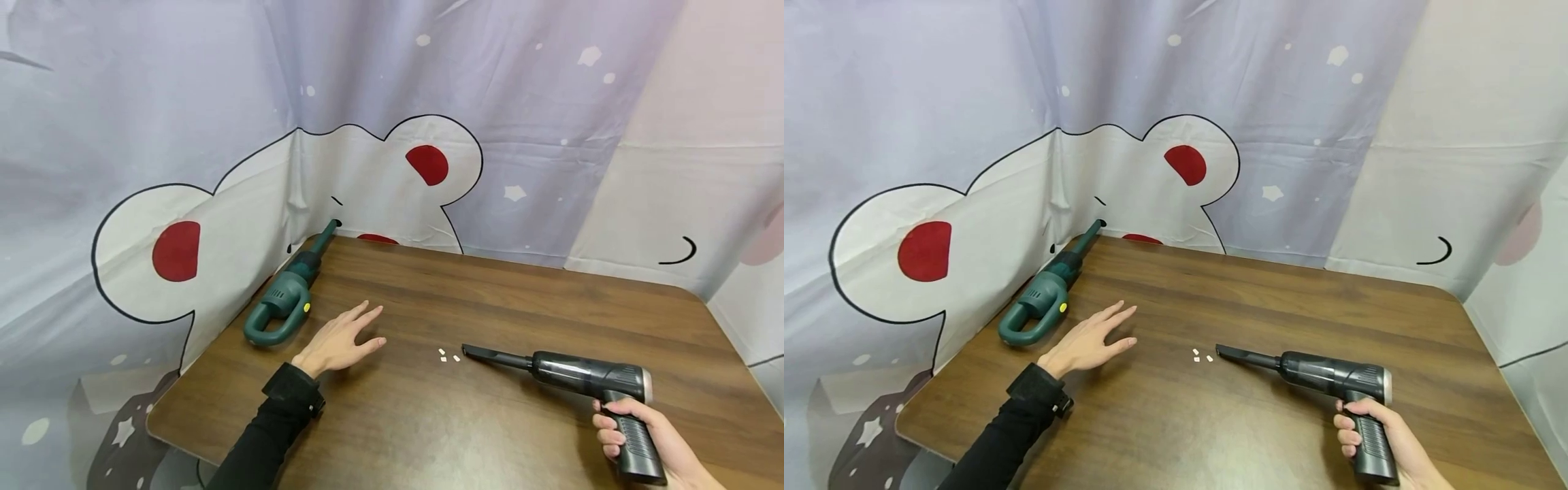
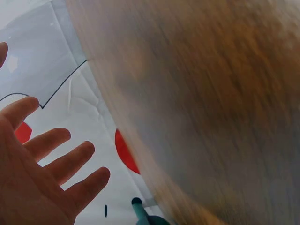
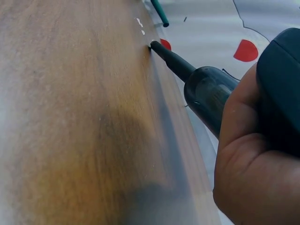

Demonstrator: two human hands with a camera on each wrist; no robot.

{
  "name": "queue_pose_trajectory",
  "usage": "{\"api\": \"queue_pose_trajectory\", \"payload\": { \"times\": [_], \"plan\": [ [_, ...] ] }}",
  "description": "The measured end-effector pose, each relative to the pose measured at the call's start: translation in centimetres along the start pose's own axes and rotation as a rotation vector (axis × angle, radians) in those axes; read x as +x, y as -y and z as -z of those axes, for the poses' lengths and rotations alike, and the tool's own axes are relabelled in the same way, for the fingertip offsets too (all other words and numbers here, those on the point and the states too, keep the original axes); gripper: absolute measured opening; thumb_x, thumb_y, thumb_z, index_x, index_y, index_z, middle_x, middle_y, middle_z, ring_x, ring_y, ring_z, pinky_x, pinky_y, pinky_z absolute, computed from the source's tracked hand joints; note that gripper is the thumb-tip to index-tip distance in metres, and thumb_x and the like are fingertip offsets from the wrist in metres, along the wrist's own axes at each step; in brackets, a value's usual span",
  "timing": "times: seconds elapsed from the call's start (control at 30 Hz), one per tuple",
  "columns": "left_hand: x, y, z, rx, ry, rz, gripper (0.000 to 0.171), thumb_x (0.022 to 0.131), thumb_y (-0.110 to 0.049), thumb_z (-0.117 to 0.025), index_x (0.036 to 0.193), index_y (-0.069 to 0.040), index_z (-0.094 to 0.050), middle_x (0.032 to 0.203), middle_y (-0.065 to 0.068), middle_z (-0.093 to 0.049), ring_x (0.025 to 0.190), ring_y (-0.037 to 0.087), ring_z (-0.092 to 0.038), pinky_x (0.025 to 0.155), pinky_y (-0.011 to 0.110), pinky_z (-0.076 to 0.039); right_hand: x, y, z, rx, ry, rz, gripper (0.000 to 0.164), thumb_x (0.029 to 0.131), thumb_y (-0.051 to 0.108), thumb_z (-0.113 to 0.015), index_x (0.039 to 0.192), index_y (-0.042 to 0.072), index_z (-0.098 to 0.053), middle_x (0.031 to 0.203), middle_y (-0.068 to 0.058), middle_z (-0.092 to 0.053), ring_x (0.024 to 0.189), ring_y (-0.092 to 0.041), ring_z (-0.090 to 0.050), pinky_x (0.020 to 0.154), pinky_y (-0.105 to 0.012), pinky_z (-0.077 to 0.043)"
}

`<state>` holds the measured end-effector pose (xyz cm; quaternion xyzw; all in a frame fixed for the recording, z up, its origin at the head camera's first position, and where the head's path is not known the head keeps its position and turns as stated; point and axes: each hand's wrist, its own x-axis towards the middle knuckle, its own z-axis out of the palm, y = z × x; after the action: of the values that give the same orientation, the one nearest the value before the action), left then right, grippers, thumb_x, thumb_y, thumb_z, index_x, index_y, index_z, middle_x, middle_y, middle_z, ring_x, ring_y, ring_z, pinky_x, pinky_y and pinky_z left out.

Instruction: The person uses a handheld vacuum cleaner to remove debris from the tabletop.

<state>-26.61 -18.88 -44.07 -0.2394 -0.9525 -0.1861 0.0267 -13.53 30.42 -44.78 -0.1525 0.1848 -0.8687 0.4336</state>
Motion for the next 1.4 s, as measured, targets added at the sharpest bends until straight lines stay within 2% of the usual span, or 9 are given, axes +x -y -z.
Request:
{"api": "queue_pose_trajectory", "payload": {
  "times": [0.13,0.43,0.8,0.97,1.2,1.4],
  "plan": [
    [-0.1,0.0,0.1,-0.004,-0.008,0.0,0.072,0.09,-0.067,-0.043,0.15,-0.028,-0.034,0.154,0.009,-0.028,0.133,0.036,-0.036,0.101,0.056,-0.033,-0.1,0.0,0.0,0.011,-0.005,-0.003,0.044,0.099,0.016,-0.01,0.118,0.005,-0.049,0.094,-0.001,-0.041,0.08,-0.011,-0.034,0.084,-0.024,-0.041],
    [-0.2,0.4,0.1,0.002,-0.002,0.001,0.073,0.09,-0.068,-0.041,0.151,-0.029,-0.031,0.154,0.008,-0.027,0.133,0.036,-0.035,0.102,0.055,-0.032,-0.6,0.0,1.1,-0.093,-0.011,-0.026,0.039,0.099,0.014,-0.013,0.119,0.008,-0.047,0.092,0.0,-0.04,0.078,-0.01,-0.037,0.079,-0.022,-0.039],
    [-0.5,0.2,0.3,-0.003,-0.011,0.009,0.072,0.091,-0.066,-0.043,0.15,-0.027,-0.033,0.154,0.009,-0.027,0.133,0.037,-0.036,0.102,0.055,-0.032,0.6,-0.7,0.7,-0.059,-0.024,-0.029,0.041,0.099,0.013,-0.012,0.118,0.007,-0.048,0.091,-0.001,-0.042,0.078,-0.011,-0.038,0.079,-0.023,-0.042],
    [-0.8,0.4,0.4,0.005,-0.009,0.02,0.072,0.09,-0.068,-0.041,0.15,-0.029,-0.032,0.155,0.007,-0.026,0.133,0.036,-0.035,0.103,0.053,-0.031,1.0,-0.8,0.4,-0.071,-0.012,-0.033,0.046,0.098,0.012,-0.007,0.118,0.006,-0.049,0.092,-0.002,-0.043,0.079,-0.013,-0.038,0.08,-0.025,-0.043],
    [-1.0,0.6,0.4,0.012,-0.018,0.019,0.07,0.091,-0.067,-0.041,0.15,-0.031,-0.032,0.154,0.01,-0.028,0.133,0.037,-0.036,0.103,0.054,-0.031,1.6,-0.7,0.3,-0.018,-0.016,-0.022,0.04,0.099,0.014,-0.014,0.116,0.005,-0.049,0.091,-0.001,-0.042,0.079,-0.01,-0.035,0.081,-0.024,-0.043],
    [-1.0,0.6,0.4,0.006,-0.015,0.019,0.072,0.09,-0.068,-0.041,0.15,-0.028,-0.033,0.154,0.009,-0.027,0.133,0.036,-0.036,0.102,0.054,-0.033,2.2,-0.7,0.2,-0.045,-0.001,-0.037,0.042,0.099,0.014,-0.012,0.116,0.006,-0.05,0.091,0.0,-0.043,0.077,-0.009,-0.036,0.08,-0.023,-0.043]
  ]
}}
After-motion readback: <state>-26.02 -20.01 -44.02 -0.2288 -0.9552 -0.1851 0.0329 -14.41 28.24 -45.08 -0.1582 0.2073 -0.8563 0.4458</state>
